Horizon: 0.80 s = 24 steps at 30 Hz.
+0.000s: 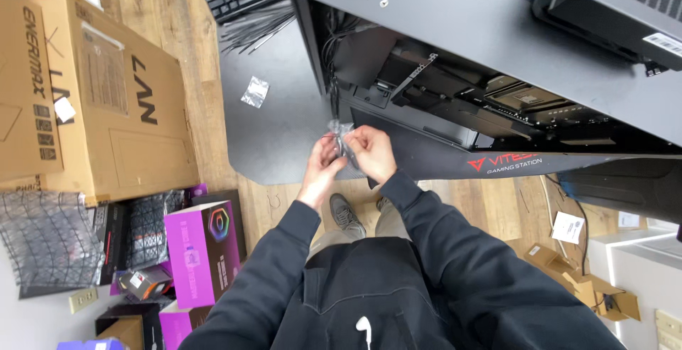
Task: The person uses a screwdriver to secure a motherboard into a computer case and then handles a cooling radiator component.
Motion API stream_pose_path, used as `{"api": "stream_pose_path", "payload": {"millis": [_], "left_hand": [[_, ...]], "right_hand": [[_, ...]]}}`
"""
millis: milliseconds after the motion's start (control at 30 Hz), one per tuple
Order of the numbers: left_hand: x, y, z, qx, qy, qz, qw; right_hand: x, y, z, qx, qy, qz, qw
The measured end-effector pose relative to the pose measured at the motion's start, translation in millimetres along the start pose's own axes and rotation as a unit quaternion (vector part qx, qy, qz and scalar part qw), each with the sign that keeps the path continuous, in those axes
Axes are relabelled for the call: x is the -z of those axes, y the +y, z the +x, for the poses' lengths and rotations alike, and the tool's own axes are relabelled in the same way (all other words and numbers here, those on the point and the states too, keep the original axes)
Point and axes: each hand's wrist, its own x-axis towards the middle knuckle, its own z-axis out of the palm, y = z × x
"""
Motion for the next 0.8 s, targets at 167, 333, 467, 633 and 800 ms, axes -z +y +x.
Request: {"api": "stream_pose_path", "payload": {"millis": [167, 333, 467, 633, 800], "left_hand": [[-19.0, 24.2, -9.6, -0.190, 0.120, 0.358, 0.906], [17.1, -12.5, 10.8, -0.350, 0.086, 0.650, 0.669], [29.9, 5.4, 10.0, -0.433, 0.014, 0.685, 0.586], [36.6, 0.8, 27.1, -0.449, 0.013, 0.707, 0.547], [36.0, -9.9, 31.0, -0.391, 0.010, 0.679, 0.621]], "right_hand": [[9.0, 8.0, 8.2, 0.008, -0.020, -0.045, 0.999], [6.9, 6.0, 9.9, 0.021, -0.040, -0.058, 0.997], [4.3, 24.3, 12.5, 0.015, -0.067, -0.051, 0.996], [1.8, 33.2, 9.8, -0.004, -0.077, -0.020, 0.997], [-1.4, 20.7, 10.3, -0.058, -0.077, 0.113, 0.989]]}}
